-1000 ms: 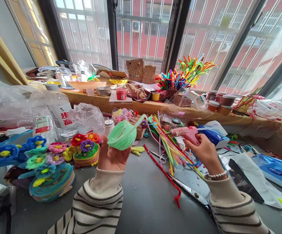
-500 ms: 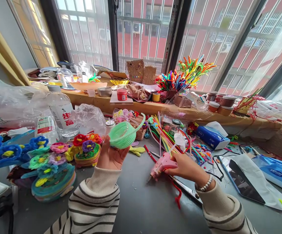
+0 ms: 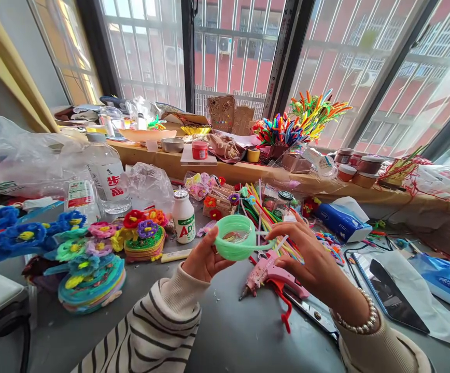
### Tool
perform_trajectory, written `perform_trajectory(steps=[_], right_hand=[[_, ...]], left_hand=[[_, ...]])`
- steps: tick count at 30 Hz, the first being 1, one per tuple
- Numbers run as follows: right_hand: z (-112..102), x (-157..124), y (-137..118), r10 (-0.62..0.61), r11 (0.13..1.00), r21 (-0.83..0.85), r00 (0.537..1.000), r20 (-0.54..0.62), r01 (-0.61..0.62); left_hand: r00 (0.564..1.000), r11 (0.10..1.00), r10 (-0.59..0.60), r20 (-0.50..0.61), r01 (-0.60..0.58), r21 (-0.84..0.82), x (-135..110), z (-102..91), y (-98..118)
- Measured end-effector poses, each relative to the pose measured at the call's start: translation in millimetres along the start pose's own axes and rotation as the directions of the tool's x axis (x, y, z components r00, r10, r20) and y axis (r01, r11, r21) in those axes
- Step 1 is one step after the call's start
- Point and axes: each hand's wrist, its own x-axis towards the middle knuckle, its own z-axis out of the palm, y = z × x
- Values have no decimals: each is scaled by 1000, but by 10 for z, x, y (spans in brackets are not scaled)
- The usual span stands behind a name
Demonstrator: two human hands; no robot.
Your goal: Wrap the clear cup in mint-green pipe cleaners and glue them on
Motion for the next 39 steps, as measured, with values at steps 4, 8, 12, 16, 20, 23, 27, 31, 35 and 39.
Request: perform_trajectory(steps=[4,8,12,16,20,23,27,31,35,39], right_hand=[[12,-3,22,45,994,94,997,56,-50],[-27,5,17,117,967,225,992,37,-123],[-57,31,28,155,957,251,988,-9,-148],[-98,75,62,131,964,231,991,12,-131],[-121,117,85,133,957,256,990,37,-138],[-116,132,103,130,952,272,990,55,-141],[-114,134,126,141,943,290,986,86,-160],[-126,134,129,134,929,331,985,110,-164],[-134,130,122,97,912,379,981,171,-156],[-138,117,115,71,895,416,974,216,-158]], left_hand=[[1000,999,4,19,-5,42,-7,-1,-7],[1000,998,-7,25,6,62,-3,-24,-28],[997,994,-21,80,12,106,10,-44,-58],[995,985,-95,41,88,148,4,-36,-54],[991,981,-114,70,101,163,10,-50,-51],[987,981,-130,91,115,156,39,-83,-62],[976,975,-171,134,149,165,58,-114,-68],[962,971,-204,179,175,165,8,-98,-54],[944,966,-229,236,190,178,-38,-84,-51],[919,946,-274,283,205,250,-30,-115,-72]])
